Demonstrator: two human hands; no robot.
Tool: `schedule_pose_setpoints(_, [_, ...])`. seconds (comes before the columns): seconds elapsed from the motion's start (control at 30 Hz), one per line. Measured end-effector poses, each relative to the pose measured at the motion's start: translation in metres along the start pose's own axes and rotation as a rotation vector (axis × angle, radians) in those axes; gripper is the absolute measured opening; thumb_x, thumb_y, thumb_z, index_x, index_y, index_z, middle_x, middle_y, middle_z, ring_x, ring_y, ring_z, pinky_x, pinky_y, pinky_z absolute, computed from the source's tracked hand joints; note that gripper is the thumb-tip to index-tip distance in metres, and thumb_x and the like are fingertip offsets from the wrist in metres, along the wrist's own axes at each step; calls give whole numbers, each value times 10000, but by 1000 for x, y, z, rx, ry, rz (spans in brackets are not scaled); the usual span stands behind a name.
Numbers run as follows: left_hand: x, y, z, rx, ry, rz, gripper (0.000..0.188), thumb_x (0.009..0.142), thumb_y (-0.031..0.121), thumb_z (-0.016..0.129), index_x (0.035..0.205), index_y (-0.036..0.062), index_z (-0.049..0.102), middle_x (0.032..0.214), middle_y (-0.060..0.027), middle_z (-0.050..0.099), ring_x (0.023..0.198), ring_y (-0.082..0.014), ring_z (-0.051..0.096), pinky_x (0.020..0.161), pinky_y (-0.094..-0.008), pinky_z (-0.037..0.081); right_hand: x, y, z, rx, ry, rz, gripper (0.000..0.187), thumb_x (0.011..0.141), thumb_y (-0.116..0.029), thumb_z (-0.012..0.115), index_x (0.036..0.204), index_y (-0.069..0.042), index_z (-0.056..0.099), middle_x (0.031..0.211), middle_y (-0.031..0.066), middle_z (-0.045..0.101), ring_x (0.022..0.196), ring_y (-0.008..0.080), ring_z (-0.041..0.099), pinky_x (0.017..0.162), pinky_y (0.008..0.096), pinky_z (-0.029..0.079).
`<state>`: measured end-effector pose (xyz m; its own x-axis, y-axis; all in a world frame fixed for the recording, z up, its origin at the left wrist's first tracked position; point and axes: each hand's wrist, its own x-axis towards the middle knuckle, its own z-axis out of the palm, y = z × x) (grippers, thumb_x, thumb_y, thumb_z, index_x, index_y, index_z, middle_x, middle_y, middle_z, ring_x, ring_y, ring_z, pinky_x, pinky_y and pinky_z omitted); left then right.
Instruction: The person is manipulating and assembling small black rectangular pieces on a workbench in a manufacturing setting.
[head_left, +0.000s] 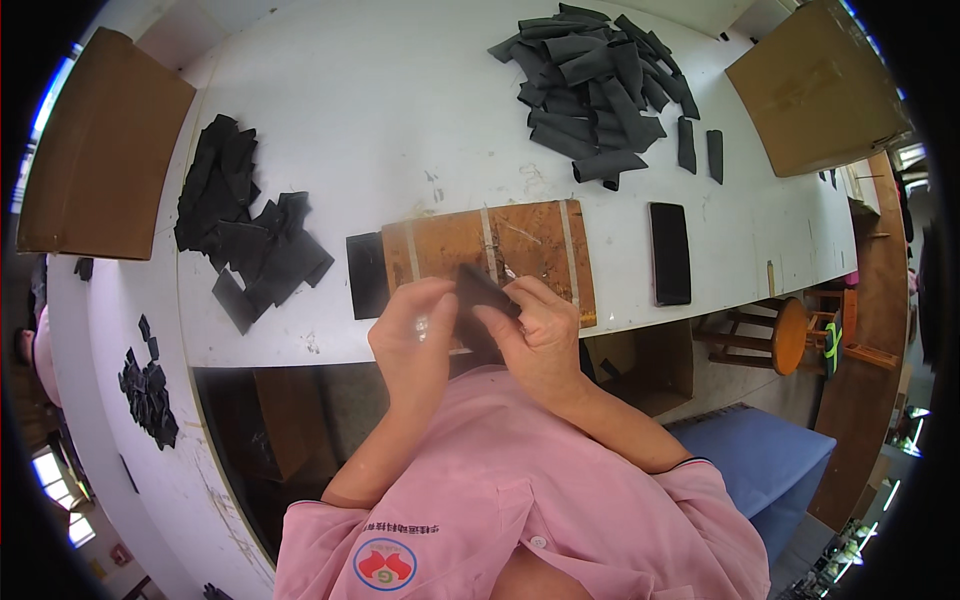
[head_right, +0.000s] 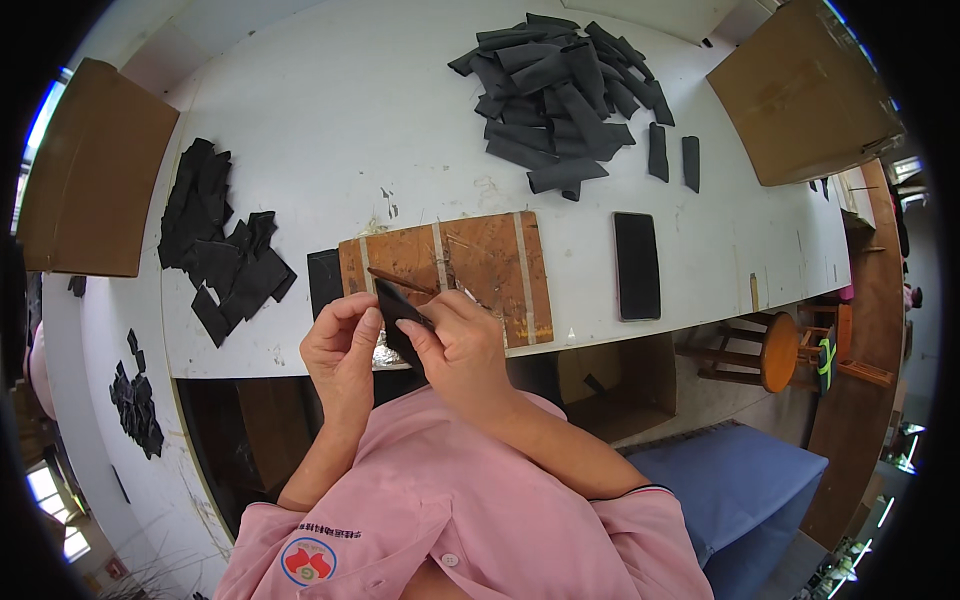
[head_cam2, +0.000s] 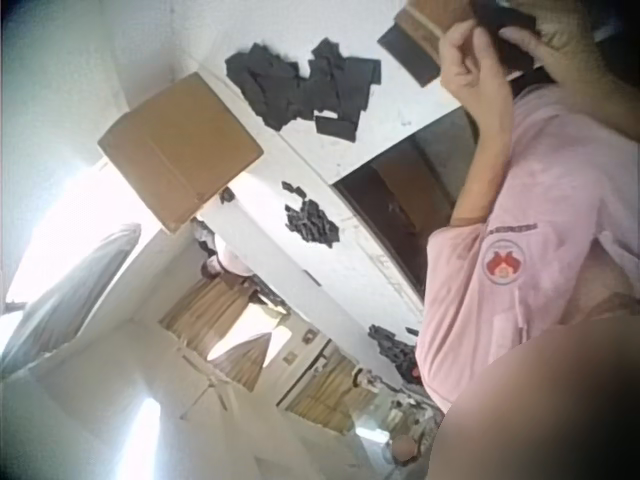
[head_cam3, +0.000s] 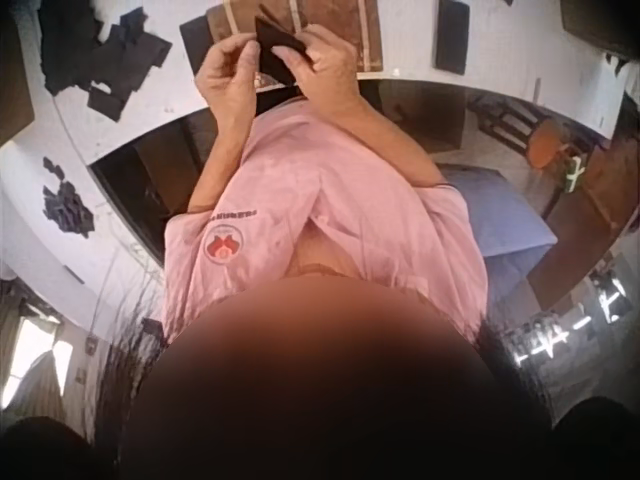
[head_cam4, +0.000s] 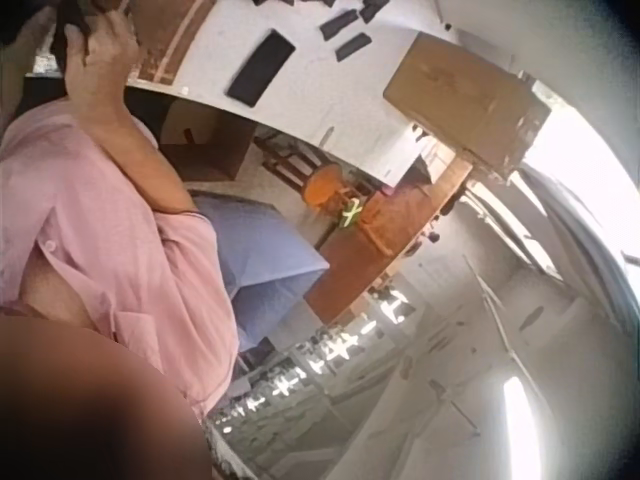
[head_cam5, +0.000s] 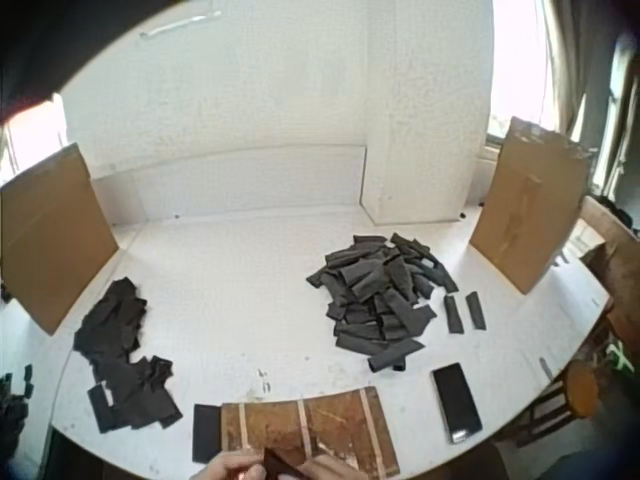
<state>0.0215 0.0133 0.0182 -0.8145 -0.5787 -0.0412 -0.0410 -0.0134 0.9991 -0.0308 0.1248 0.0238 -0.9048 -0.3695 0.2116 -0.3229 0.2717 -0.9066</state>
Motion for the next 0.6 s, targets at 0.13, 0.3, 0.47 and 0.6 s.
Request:
schedule_pose_setpoints(0.13, [-5, 11, 1, -151, -37, -140, 122, 827, 98, 547, 894, -3, 556, 780, -34, 568, 673, -82, 516, 616, -188, 410, 2, 9, -9, -130, 45, -119, 81, 654, -5, 632, 719, 2, 584, 641, 82, 510, 573, 241, 509, 490, 326, 400])
schedule_pose_setpoints(0.3, [-4, 21, -3, -415, -182, -422, 182, 838, 195, 514, 817, 16, 537, 746, -72, 578, 642, -123, 547, 559, -231, 437, 0, 19, -13, -249, 71, -315, 174, 525, 56, 590, 684, -7, 559, 640, 73, 498, 600, 233, 504, 490, 332, 407])
schedule_pose_setpoints(0.47, [-1, 17, -4, -377, -185, -514, 125, 809, 147, 531, 789, 24, 532, 707, -71, 574, 592, -130, 548, 516, -240, 440, 0, 23, -16, -330, 61, -412, 216, 495, 49, 583, 703, -4, 555, 649, 69, 486, 598, 231, 488, 495, 329, 409])
schedule_pose_setpoints(0.6, [3, 17, -2, -357, -176, -572, 38, 764, 66, 529, 760, 29, 524, 652, -65, 563, 536, -138, 543, 466, -252, 441, 1, 27, -18, -461, 44, -537, 230, 493, -10, 577, 720, 9, 549, 654, 62, 466, 591, 210, 466, 483, 312, 387])
